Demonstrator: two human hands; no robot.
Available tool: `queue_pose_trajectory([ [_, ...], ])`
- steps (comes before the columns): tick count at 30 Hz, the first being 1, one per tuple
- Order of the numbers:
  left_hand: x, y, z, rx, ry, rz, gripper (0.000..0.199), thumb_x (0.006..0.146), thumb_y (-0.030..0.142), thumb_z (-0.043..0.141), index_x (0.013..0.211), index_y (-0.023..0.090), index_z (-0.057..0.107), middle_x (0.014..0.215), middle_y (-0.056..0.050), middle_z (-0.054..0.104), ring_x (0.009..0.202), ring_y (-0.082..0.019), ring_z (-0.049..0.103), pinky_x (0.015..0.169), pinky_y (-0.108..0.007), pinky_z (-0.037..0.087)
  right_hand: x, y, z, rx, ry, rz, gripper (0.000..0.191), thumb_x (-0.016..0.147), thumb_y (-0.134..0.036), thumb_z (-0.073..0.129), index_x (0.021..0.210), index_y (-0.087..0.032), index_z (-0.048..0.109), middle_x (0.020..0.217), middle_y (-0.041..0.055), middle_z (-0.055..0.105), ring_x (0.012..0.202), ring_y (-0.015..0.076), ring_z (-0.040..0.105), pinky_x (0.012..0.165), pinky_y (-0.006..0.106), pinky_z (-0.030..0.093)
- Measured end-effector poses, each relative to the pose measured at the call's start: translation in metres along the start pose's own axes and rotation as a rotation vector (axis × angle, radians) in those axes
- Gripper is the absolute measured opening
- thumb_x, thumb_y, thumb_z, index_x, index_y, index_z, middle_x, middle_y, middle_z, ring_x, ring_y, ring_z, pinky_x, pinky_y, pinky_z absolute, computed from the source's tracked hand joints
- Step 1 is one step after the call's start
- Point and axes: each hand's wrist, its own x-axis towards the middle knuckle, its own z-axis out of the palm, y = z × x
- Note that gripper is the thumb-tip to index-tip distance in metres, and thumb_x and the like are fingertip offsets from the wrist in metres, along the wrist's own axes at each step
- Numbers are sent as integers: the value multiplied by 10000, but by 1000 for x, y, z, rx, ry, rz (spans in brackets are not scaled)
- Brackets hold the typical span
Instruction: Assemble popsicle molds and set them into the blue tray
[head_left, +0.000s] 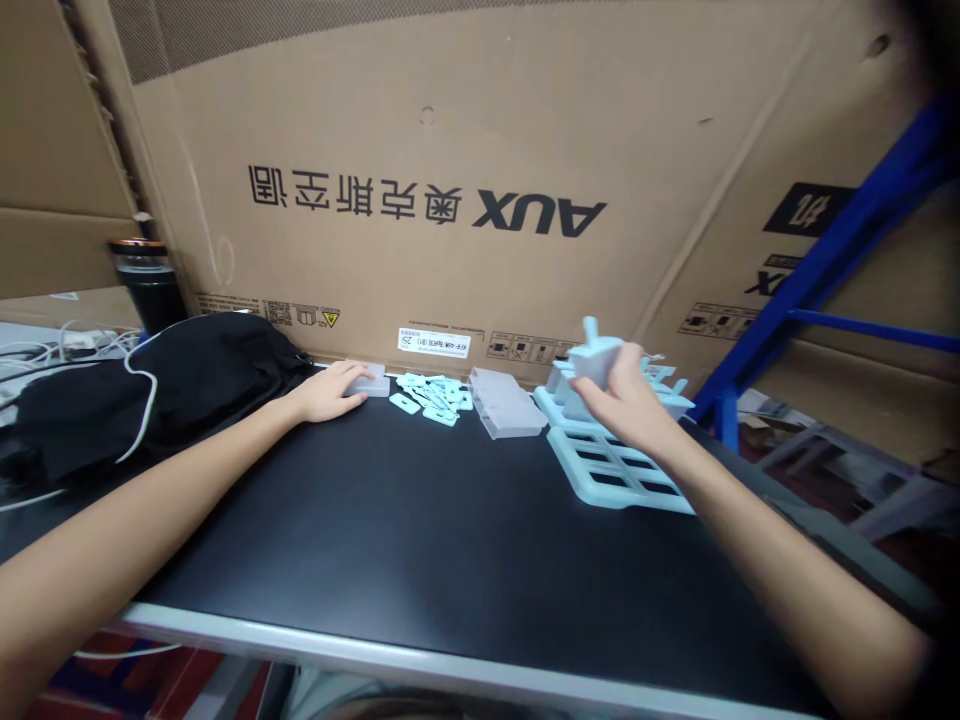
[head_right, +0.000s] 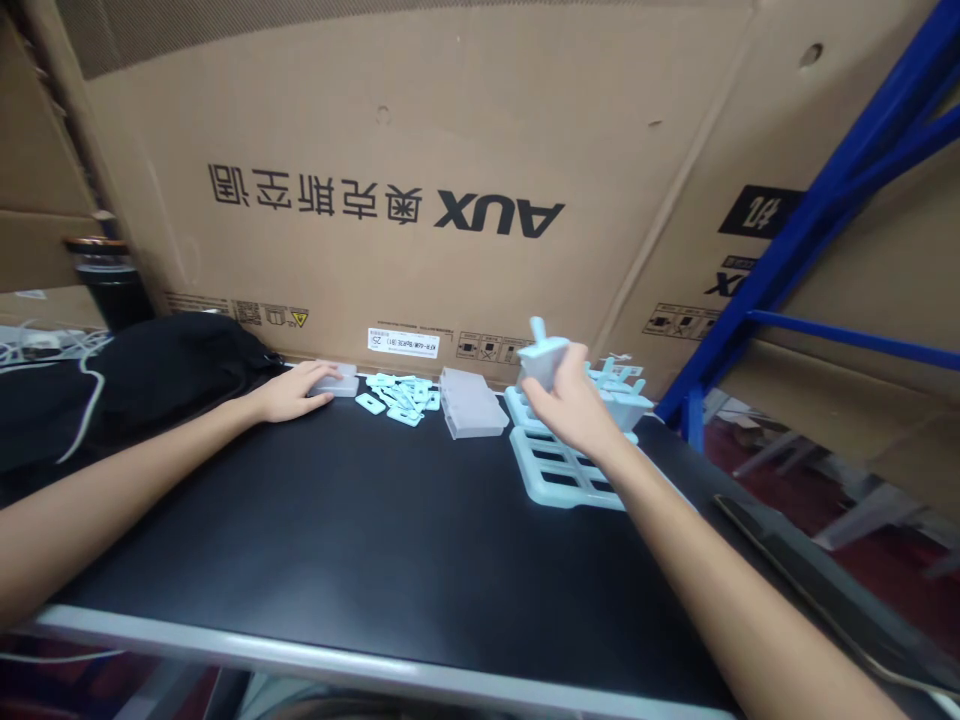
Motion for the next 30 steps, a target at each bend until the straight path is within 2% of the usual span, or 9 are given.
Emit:
queue_pose_trajectory([
  [3, 0, 2, -1, 16, 9, -17, 458, 895, 470, 426, 1273, 226, 506, 1368, -94, 509, 1252, -291, 465, 1060, -445, 370, 23, -49, 15, -240, -193, -250, 501, 823, -506, 426, 1170, -147, 393, 1008, 180, 627, 773, 275, 613, 629, 362, 424],
  [5, 1, 2, -1, 22, 10, -21, 451, 890, 465, 433, 1263, 226, 513, 1358, -93, 515, 1241, -290, 471, 1051, -445, 379, 41, -79, 32, -432, -248, -379, 559, 825, -593, 384, 1157, -150, 460, 1103, 203, 623, 875, 322, 621, 694, 400, 431],
  [8, 1, 1, 0, 19, 11, -6, 449, 892, 457, 429, 1268, 222, 508, 1347, -94, 517, 1238, -287, 466, 1056, -444, 374, 63, -113, 54, -628, -325, -473, 657, 809, -645, 378, 1196, -134, 524, 1054, 205, 659, 919, 339, 625, 722, 411, 427],
  [10, 2, 0, 0, 17, 13, 6, 450, 894, 458, 427, 1269, 222, 503, 1343, -93, 516, 1242, -289, 459, 1063, -448, 366, 72, -127, 60, -686, -334, -517, 670, 798, -644, 396, 1190, -129, 569, 1026, 205, 673, 917, 334, 628, 715, 402, 422],
  [17, 2, -3, 2, -3, 22, 4, 450, 890, 473, 430, 1254, 220, 505, 1347, -98, 509, 1262, -300, 438, 1071, -462, 352, 81, -151, 59, -732, -381, -573, 619, 774, -619, 478, 1109, -137, 672, 1058, 201, 671, 968, 352, 618, 749, 417, 411],
  [24, 2, -2, 2, -28, 17, 1, 451, 875, 471, 445, 1247, 227, 518, 1342, -97, 516, 1249, -308, 448, 1061, -470, 356, 95, -162, 60, -693, -287, -595, 655, 722, -637, 586, 1155, -150, 662, 1075, 187, 670, 1021, 360, 587, 802, 425, 405],
  [27, 2, -2, 1, -20, 17, -1, 445, 880, 463, 441, 1250, 226, 515, 1335, -96, 516, 1247, -302, 447, 1059, -462, 357, 100, -164, 58, -680, -277, -559, 759, 689, -662, 626, 1234, -134, 614, 1081, 185, 668, 1035, 363, 578, 825, 439, 407],
  [30, 3, -3, 2, -2, 14, -5, 452, 883, 478, 438, 1253, 230, 513, 1311, -96, 517, 1229, -300, 452, 1052, -460, 363, 96, -167, 62, -677, -355, -512, 857, 648, -672, 672, 1272, -91, 583, 1121, 201, 650, 1057, 374, 572, 848, 450, 419],
])
